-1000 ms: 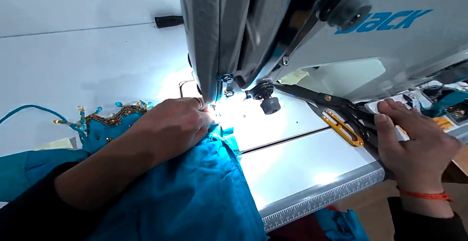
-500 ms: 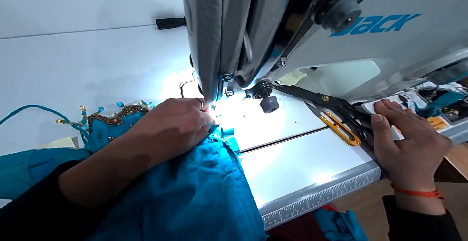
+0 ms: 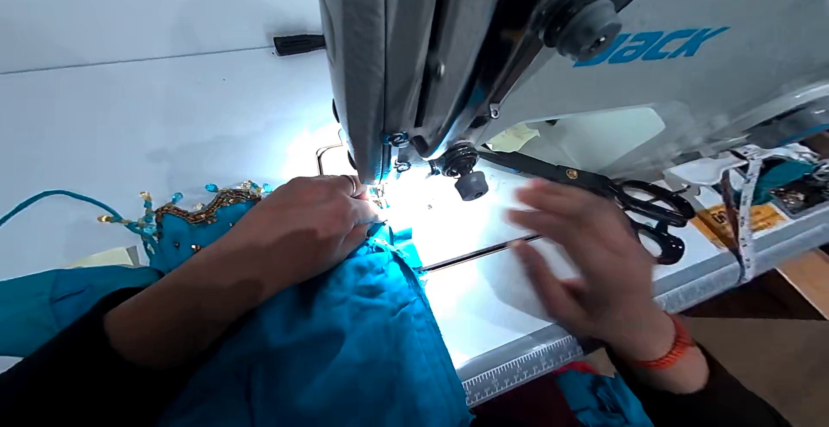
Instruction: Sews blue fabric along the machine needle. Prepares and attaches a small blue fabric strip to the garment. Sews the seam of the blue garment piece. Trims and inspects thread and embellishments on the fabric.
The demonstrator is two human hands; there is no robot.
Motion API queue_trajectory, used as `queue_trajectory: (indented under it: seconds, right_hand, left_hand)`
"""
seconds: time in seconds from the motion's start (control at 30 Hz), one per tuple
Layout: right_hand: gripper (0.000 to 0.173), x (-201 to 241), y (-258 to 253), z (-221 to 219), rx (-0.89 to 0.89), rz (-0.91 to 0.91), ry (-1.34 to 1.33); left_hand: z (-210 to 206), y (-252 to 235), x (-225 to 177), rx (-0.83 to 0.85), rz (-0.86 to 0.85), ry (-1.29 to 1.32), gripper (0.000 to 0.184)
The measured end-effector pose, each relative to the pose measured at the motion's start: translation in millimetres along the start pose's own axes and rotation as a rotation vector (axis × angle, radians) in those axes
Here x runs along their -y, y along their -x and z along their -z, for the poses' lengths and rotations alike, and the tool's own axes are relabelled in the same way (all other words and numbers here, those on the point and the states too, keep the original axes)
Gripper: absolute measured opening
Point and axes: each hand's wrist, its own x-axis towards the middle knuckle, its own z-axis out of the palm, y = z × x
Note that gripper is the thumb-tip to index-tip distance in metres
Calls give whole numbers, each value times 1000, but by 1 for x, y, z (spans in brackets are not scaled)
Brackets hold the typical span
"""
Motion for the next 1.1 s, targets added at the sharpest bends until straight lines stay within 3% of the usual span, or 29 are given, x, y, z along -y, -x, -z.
queue_trajectory:
  seconds: [0.1, 0.2, 1.1]
  right_hand:
    - [39, 13, -35, -38, 281, 118, -160]
    - [44, 9, -51, -60, 420, 171, -228]
    - [44, 8, -53, -70, 360, 211, -181]
  left_hand:
    - [2, 0, -2, 36, 40, 9, 26]
    - [0, 2, 0, 20, 34, 25, 27]
    - [-2, 0, -1, 6, 24, 5, 28]
